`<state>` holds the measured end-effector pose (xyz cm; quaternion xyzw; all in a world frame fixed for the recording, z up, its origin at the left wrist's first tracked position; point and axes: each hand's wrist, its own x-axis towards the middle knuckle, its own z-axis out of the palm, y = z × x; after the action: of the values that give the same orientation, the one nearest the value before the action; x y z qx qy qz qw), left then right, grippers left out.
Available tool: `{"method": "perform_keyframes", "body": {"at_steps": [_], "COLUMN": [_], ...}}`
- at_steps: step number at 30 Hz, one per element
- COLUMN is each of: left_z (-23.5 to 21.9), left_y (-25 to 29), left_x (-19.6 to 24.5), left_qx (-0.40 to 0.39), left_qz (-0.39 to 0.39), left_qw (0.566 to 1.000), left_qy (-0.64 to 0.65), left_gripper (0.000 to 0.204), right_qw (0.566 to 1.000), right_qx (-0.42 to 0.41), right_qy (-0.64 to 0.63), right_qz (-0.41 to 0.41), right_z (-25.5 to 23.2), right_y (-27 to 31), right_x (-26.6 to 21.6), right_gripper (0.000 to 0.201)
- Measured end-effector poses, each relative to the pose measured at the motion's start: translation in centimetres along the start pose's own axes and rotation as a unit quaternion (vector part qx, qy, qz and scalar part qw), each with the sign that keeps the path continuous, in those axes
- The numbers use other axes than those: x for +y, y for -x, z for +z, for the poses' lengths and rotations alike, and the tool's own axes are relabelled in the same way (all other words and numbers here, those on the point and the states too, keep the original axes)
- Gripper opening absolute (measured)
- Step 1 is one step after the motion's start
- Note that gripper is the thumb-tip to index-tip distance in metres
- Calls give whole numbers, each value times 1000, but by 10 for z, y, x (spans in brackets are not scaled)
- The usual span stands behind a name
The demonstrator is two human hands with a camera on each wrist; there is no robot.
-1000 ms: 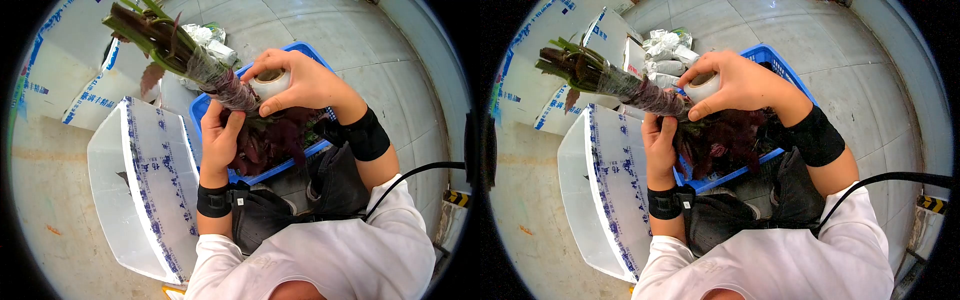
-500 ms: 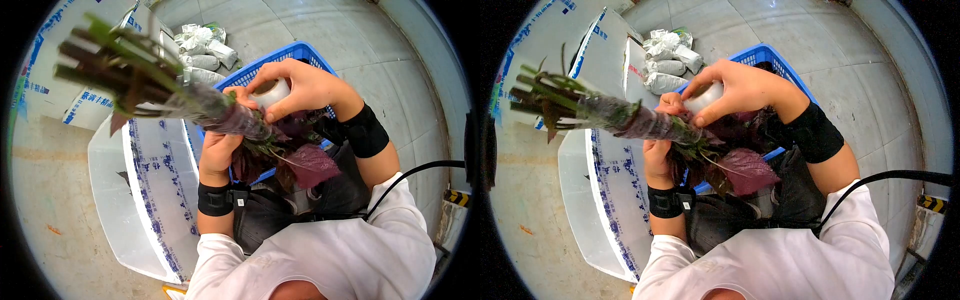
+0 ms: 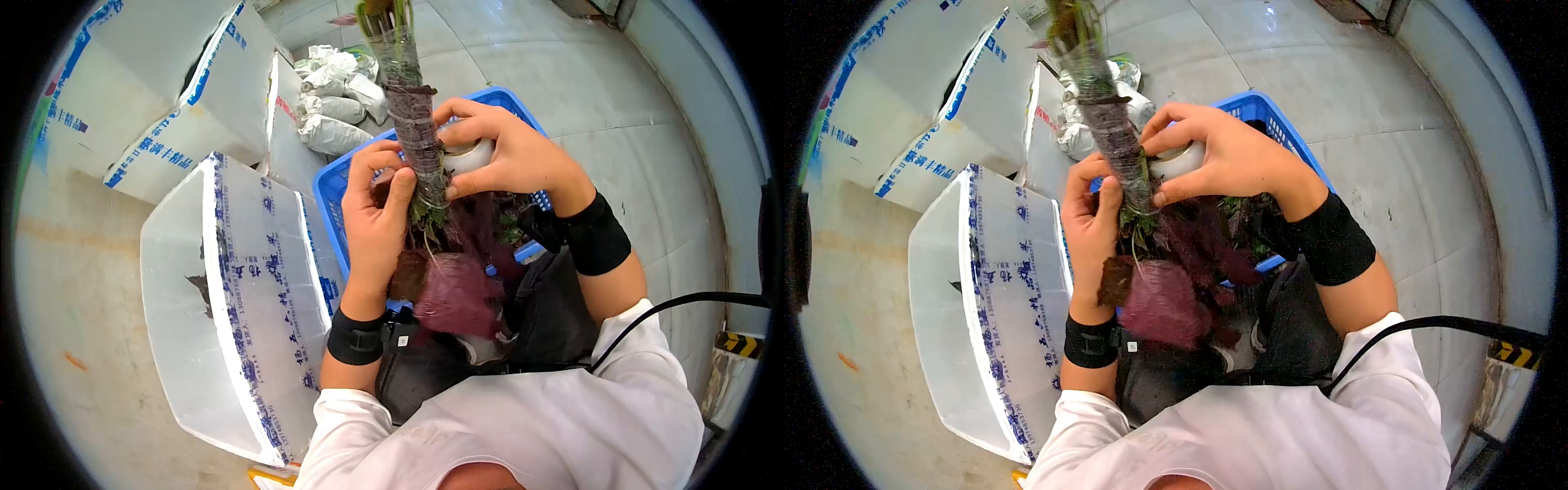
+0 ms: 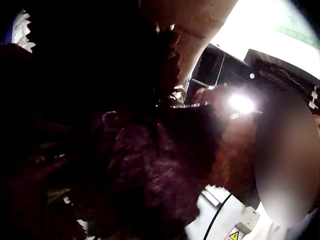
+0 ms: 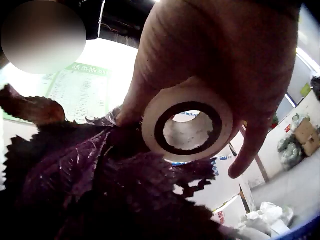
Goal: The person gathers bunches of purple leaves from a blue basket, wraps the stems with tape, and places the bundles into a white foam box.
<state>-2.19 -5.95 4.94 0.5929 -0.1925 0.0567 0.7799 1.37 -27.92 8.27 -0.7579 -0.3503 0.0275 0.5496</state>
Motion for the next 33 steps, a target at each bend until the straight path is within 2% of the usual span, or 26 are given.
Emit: {"method": "perform_keyframes", "body": {"at_steps": [2,6,8,10,13,14,18,22,25,27,28,31,33], "left_z": [-4,-11,-12,-13,-9,-10,-21,-21,-21,-22,-16,-11,-12], "left_y": [-3,-4,-6,-7,-6,-7,-11,-11,-5,1,5,10,7], "left_x": [-9,-6,7,15,8,7,-2,0,3,1,2,-6,-13], "left_qx": [42,35,-25,-72,-52,-43,-17,1,-30,-84,-89,-85,-99], "left_qz": [61,38,-10,-55,-85,-109,-80,-48,-49,-94,-88,-104,-81], "left_qw": [987,974,987,991,986,990,995,995,997,991,989,980,982], "left_qy": [-143,-221,-157,-97,-136,-84,-59,-86,-59,51,82,149,137], "left_gripper": [24,25,36,45,40,36,34,32,39,49,57,54,54], "right_qw": [1000,996,994,985,985,984,986,983,985,994,994,997,999], "right_qx": [13,52,75,86,90,93,92,105,110,46,47,39,29], "right_qy": [-2,62,76,147,143,145,132,138,110,78,78,16,13], "right_qz": [0,27,34,40,45,40,52,57,81,63,64,61,6], "right_z": [2,3,4,6,19,19,7,5,2,2,2,3,2], "right_y": [0,0,1,2,2,2,0,1,0,-2,-2,-1,0], "right_x": [-3,-2,-2,-3,-6,-6,-8,-10,-6,-3,-4,-4,0], "right_gripper": [45,44,44,46,45,47,51,51,53,56,56,54,50]}}
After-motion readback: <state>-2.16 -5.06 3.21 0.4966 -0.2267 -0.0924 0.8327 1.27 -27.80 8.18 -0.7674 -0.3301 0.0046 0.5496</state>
